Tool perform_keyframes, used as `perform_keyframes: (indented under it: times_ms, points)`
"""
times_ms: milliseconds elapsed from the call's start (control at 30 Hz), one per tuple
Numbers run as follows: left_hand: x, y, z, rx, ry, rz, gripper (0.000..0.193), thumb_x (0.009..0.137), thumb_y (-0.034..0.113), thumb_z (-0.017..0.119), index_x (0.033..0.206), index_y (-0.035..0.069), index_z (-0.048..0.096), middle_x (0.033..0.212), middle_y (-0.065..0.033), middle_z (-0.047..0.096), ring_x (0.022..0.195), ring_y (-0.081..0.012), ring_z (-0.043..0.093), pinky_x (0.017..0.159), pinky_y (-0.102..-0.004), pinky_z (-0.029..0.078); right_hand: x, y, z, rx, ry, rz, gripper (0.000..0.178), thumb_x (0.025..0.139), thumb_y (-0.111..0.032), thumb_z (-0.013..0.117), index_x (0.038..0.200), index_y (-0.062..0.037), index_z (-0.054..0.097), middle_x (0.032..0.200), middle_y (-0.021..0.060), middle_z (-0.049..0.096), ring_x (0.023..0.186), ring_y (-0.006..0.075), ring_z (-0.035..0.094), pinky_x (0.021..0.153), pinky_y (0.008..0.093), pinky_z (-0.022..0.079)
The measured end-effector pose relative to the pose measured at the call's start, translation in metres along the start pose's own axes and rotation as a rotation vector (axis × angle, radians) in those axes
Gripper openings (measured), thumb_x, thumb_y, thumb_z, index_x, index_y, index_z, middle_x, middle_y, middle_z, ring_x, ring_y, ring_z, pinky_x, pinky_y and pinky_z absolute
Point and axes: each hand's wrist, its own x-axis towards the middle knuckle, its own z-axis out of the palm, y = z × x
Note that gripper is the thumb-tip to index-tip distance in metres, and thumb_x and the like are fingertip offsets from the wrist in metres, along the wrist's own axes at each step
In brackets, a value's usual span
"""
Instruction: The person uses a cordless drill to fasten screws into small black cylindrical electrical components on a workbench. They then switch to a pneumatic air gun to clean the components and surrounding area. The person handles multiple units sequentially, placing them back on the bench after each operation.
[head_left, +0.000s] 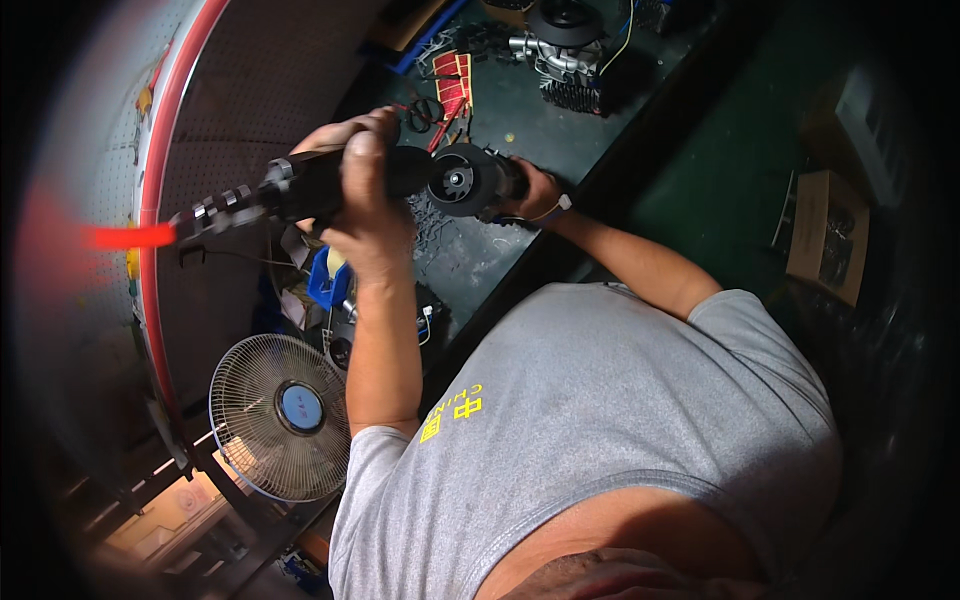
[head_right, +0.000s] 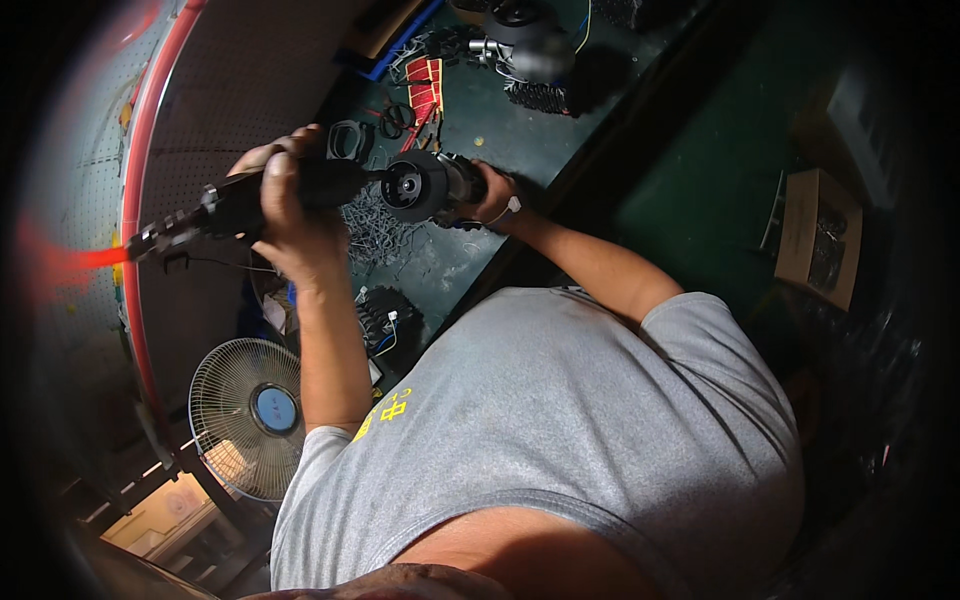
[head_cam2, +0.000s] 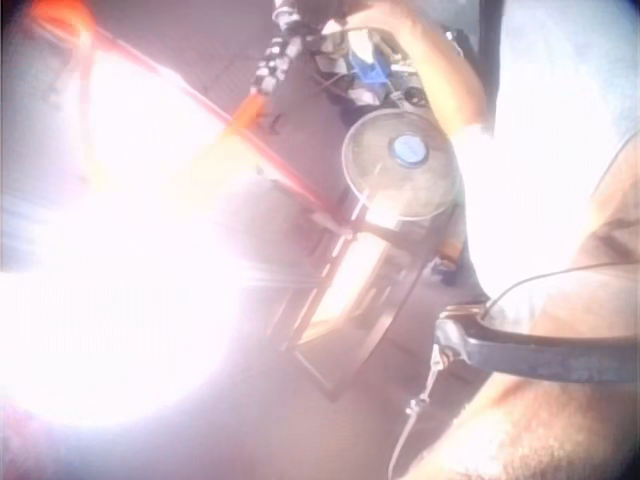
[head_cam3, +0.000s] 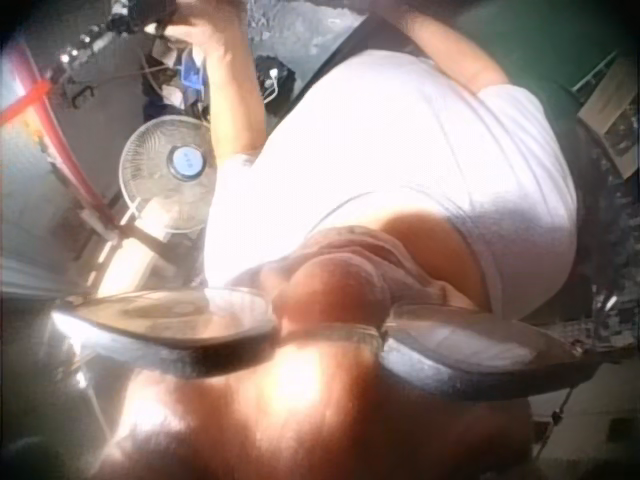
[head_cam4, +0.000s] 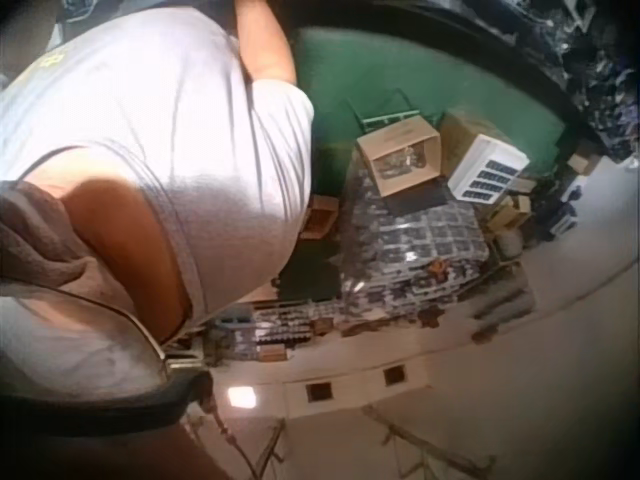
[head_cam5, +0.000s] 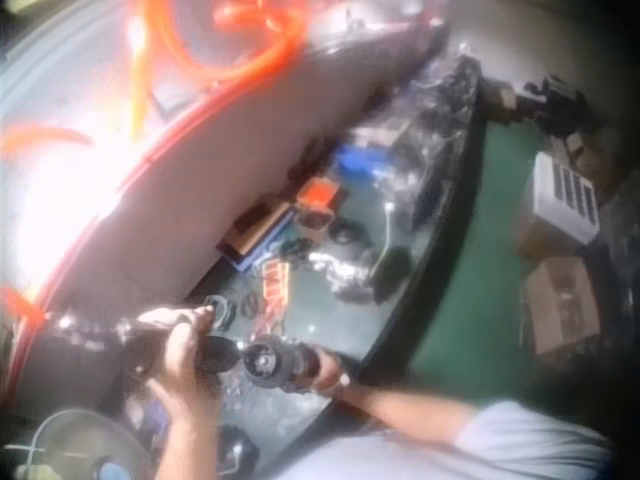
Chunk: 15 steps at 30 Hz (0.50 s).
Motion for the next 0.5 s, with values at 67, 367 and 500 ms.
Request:
perform_keyframes:
  times_ms: [67, 367, 500]
  points:
    - [-0.017, -0.017, 0.003, 0.023, -0.012, -0.006, 0.018, 0.087, -0.001, 0.068, 0.103, -0.002, 0.059, 0.093, -0.0146, 0.069, 0.092, -0.0259, 0.071, 0.092, -0.0437, 0.057, 0.002, -0.008, -0.002, 0.059, -0.036, -0.004, 0.092, 0.060, -0.038, 0.095, 0.133, 0.0012, 0.054, 0.119, 0.0171, 0.070, 0.109, 0.0296, 0.070, 0.098, 0.0394, 0.054]
    - [-0.041, -0.059, 0.003, 0.163, -0.026, -0.023, 0.017, 0.087, -0.005, 0.068, 0.101, -0.004, 0.059, 0.094, -0.0147, 0.070, 0.092, -0.0212, 0.070, 0.091, -0.0371, 0.055, -0.001, -0.005, -0.001, -0.047, -0.025, 0.066, 0.092, 0.062, -0.041, 0.093, 0.134, 0.0015, 0.054, 0.115, 0.0186, 0.071, 0.106, 0.0366, 0.070, 0.093, 0.0425, 0.056]
    - [-0.043, -0.063, 0.007, 0.150, -0.016, 0.001, 0.015, 0.087, -0.004, 0.068, 0.100, -0.004, 0.060, 0.093, -0.0129, 0.071, 0.091, -0.0196, 0.070, 0.090, -0.0365, 0.054, -0.002, 0.000, -0.001, -0.054, -0.044, 0.100, 0.093, 0.063, -0.041, 0.093, 0.135, 0.0022, 0.053, 0.116, 0.0193, 0.070, 0.108, 0.0363, 0.069, 0.093, 0.0421, 0.055]
